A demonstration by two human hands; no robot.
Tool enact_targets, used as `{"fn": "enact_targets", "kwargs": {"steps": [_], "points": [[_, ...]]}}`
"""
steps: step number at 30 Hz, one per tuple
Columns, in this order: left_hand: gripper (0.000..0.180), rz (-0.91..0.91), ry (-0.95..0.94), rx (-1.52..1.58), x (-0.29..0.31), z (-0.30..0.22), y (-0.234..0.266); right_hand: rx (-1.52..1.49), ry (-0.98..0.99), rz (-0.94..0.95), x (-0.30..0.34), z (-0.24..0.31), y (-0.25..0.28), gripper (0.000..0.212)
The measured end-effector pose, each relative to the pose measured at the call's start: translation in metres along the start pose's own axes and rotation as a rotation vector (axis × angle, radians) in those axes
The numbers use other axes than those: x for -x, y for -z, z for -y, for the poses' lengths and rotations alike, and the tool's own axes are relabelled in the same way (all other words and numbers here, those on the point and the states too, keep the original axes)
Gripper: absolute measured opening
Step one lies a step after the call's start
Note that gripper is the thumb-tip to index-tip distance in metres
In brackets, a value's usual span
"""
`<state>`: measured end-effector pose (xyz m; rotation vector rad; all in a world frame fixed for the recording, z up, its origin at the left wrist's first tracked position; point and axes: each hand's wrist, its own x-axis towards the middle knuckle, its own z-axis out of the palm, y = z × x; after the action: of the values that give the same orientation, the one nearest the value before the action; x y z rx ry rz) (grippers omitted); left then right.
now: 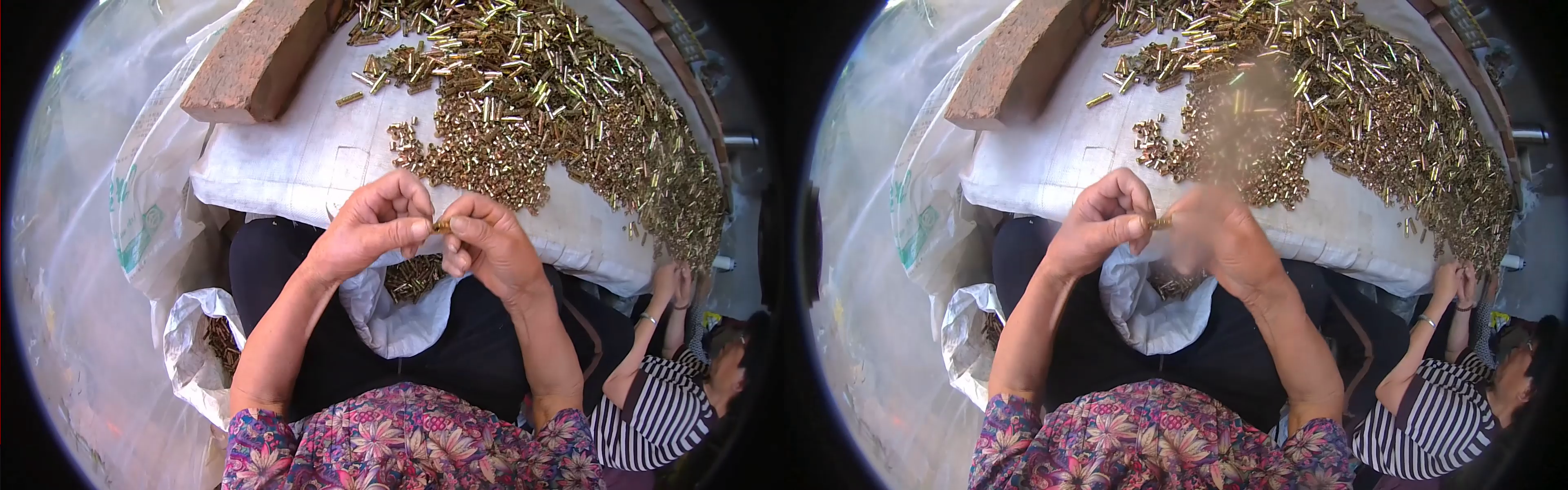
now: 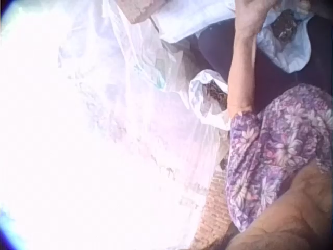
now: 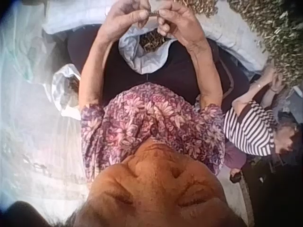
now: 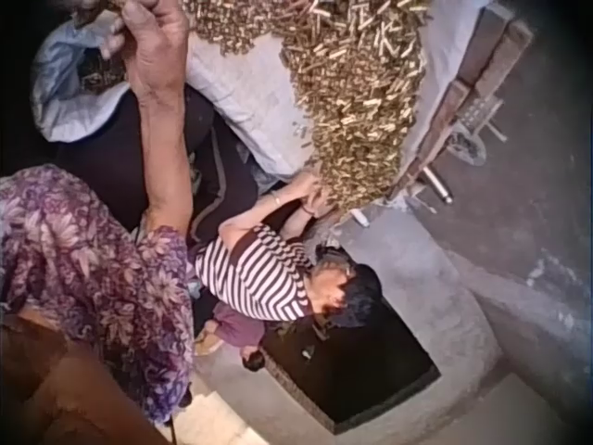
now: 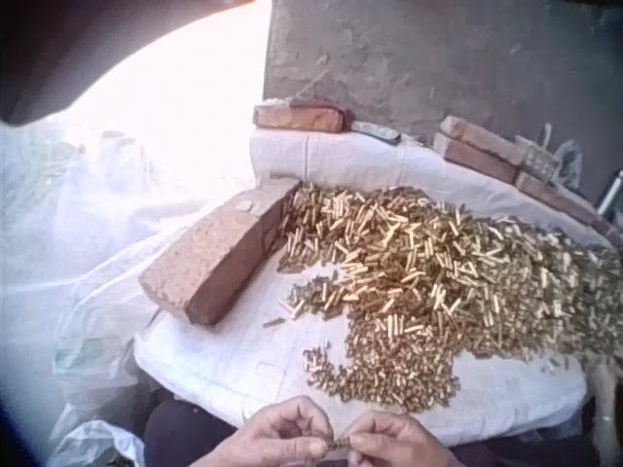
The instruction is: The person assembles metal anchor fasteners by repeatedly picking up metal components from a pile on the table, connecting the pieces together by hand, and dropping the assembled anchors into a bag.
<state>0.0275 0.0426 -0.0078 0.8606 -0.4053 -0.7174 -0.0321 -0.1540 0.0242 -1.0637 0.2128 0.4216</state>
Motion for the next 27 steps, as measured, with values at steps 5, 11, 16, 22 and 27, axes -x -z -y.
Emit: {"fn": "enact_targets", "kwargs": {"steps": [5,11,16,22,27], "points": [[0.018,0.01,0.092,0.037,0.005,0.006,-0.01,-0.202,0.008,0.035,0.01,-0.015,0.0,0.014],[0.013,0.023,0.227,-0.378,0.018,-0.014,0.011,0.393,-0.051,0.07,0.014,0.012,0.024,0.015],[0.013,-0.388,0.016,-1.085,-0.011,-0.03,0.03,0.945,0.336,-0.38,-0.042,0.052,0.063,0.015],[0.015,-0.446,-0.239,-1.453,-0.047,-0.021,0.062,1.743,0.349,-0.612,-0.109,0.075,0.07,0.019],[0.012,-0.45,-0.229,-1.566,-0.062,-0.023,0.065,1.793,0.283,-0.565,-0.114,0.074,0.05,0.024]]}}
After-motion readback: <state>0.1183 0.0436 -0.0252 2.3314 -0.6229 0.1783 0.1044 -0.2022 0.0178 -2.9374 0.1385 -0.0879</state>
